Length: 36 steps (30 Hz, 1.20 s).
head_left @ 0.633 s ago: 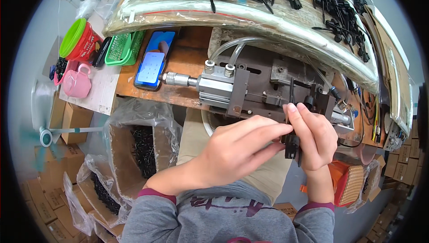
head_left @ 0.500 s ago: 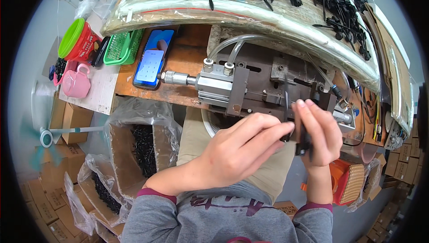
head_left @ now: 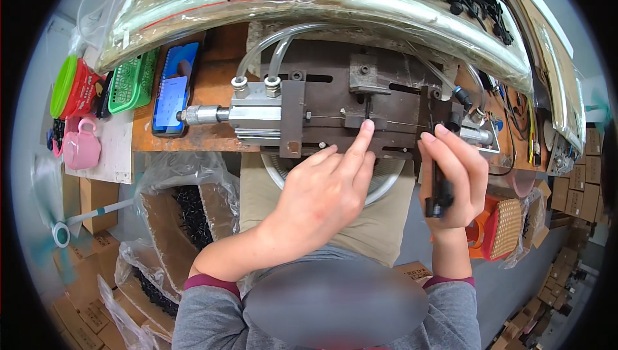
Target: The recorder is shown assembling small electronic cables by inserting them into a specialized workbench fixture.
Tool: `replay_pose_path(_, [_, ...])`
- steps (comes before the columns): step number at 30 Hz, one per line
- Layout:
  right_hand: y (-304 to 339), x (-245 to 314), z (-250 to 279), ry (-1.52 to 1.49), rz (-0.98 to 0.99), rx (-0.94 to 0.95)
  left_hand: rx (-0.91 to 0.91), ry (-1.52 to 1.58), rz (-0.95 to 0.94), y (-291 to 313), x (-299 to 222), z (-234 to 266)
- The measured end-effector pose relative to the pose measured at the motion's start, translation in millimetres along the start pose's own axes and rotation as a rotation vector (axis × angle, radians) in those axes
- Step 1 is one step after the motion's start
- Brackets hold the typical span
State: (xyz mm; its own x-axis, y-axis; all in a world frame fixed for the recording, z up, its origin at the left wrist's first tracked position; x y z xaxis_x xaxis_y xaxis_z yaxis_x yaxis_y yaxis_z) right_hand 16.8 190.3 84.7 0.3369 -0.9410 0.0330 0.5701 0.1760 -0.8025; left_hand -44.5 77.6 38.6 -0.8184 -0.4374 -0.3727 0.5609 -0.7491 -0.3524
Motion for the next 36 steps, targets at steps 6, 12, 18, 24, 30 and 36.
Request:
replay_pose_path(6, [7.7, 6.8, -3.0, 0.005, 0.087, 0.029, 0.046, 0.083, 0.046, 0.6, 8.7, -1.1])
replay_pose_path(12, [7.6, 16.4, -8.0, -0.012, 0.11, 0.028, -0.076, 0.831, 0.118, 0.2, 3.6, 28.4])
replay_pose_path(18, [8.4, 2.8, -1.6, -0.041, -0.003, -0.034, -0.169, 0.576, 0.036, 10.3, 9.0, 37.9])
replay_pose_path(24, [21.7, -23.5, 1.0, -0.385, -0.454, -0.082, -0.187, 0.126, 0.026, 11.1, 6.9, 2.1])
replay_pose_path(30, [36.6, -33.9, -16.7, -1.133, -0.885, -0.174, -0.119, 0.031, 0.047, -2.6, 7.0, -2.2])
replay_pose_path(36, [46.6, -27.0, -39.3, -1.424, -1.111, -0.15, -0.082, 0.475, 0.119, -4.6, 12.7, 11.2])
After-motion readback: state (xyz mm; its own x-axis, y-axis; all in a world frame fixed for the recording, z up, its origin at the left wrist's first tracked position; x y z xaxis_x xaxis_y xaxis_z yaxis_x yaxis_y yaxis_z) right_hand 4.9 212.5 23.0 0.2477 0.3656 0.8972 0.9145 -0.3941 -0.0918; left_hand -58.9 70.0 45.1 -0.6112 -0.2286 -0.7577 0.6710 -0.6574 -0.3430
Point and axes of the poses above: each hand's wrist, its own y-axis away from the middle knuckle, its own z-axis out of the back of the hand, x = y × z, the point moved 9 cm from there along -y, towards the middle knuckle, and after that the axes turned 7 degrees about z, right-handed, at the moved point
